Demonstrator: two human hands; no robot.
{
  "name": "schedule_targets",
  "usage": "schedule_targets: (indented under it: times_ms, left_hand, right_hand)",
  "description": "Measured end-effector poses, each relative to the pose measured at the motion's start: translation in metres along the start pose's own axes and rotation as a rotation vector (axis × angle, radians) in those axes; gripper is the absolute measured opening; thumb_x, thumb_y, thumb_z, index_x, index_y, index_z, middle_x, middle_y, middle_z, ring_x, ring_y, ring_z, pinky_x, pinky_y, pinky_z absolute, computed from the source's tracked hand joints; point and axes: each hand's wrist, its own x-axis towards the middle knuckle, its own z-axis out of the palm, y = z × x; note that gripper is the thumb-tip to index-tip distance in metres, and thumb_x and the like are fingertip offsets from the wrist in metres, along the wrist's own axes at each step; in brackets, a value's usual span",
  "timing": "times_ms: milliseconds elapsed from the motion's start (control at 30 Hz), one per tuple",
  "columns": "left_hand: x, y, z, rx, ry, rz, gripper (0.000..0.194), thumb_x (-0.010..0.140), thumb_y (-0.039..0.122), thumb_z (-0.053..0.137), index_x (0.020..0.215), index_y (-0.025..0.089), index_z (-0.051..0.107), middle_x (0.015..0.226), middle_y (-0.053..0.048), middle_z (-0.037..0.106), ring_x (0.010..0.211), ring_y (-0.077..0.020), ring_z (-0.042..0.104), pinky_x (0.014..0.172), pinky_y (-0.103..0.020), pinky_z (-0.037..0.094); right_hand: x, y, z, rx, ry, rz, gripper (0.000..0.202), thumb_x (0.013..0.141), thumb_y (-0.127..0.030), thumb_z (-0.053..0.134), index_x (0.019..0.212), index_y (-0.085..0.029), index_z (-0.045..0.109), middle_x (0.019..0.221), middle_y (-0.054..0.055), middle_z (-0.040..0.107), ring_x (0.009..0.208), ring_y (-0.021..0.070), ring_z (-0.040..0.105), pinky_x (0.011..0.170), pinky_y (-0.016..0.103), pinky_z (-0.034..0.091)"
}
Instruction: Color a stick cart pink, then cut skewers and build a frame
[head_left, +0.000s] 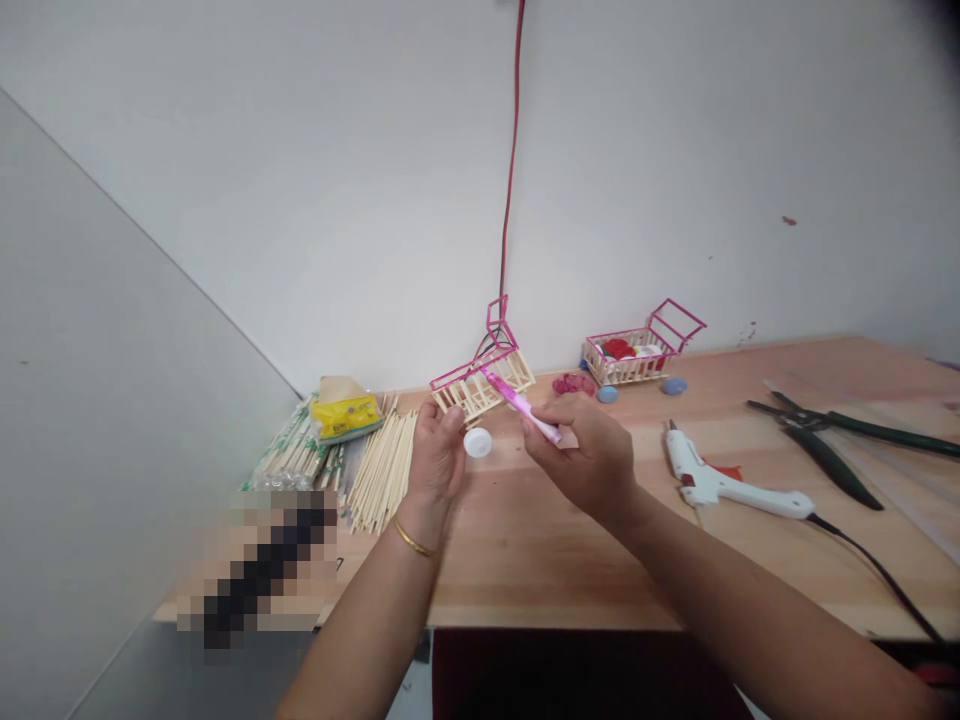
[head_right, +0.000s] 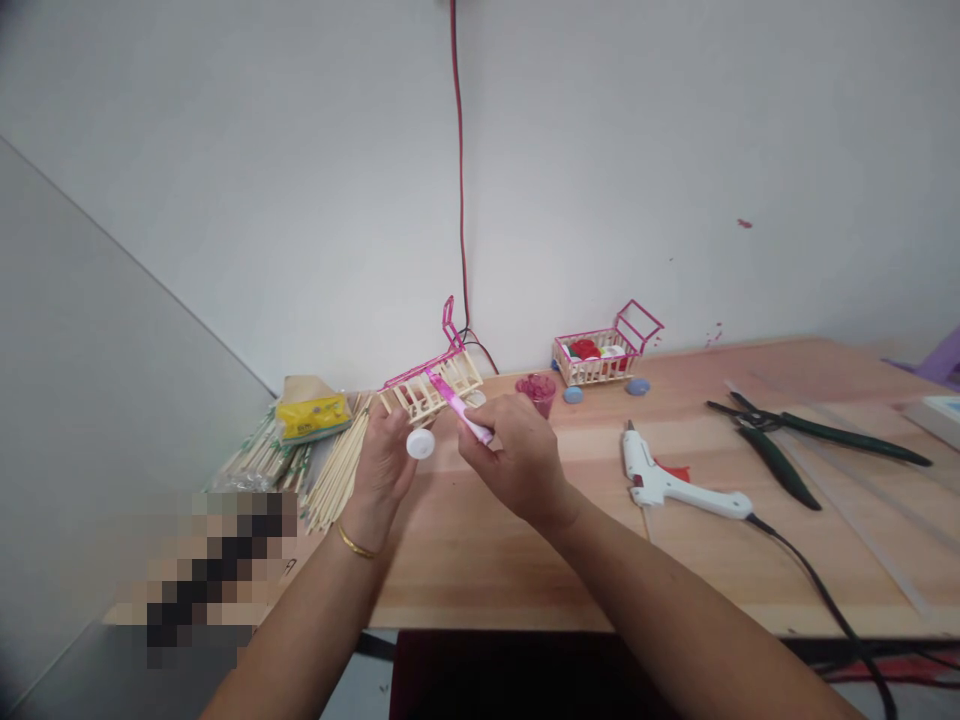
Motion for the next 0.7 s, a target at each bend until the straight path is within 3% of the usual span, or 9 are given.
schedule_targets:
  times_ms: [400, 700]
  left_hand:
    - [0.0, 0.003, 0.005, -0.022, -0.047, 0.032, 0.036, 0.07, 0.031, 0.074, 0.101, 0.021, 0.059, 0.105, -0.005, 0.067, 0.095, -0.0179, 0.063, 0.091, -0.034, 0.045]
    - [-0.001, 0.004, 0.007, 0.002, -0.023, 0.017, 0.038, 0.068, 0.033, 0.076, 0.1, 0.02, 0.059, 0.104, -0.006, 0.067, 0.097, -0.0206, 0.063, 0.092, -0.037, 0.044]
  right_hand:
    - [-0.001, 0.012, -0.006, -0.089, 0.062, 0.108, 0.008, 0.077, -0.022, 0.065, 0.084, -0.02, 0.061, 0.071, 0.002, 0.066, 0.065, 0.0157, 0.063, 0.06, 0.028, 0.05]
    - [0.0, 0.002, -0.003, -0.004, -0.008, 0.025, 0.005, 0.078, -0.019, 0.063, 0.082, -0.022, 0.06, 0.07, 0.001, 0.066, 0.065, 0.016, 0.062, 0.06, 0.029, 0.049]
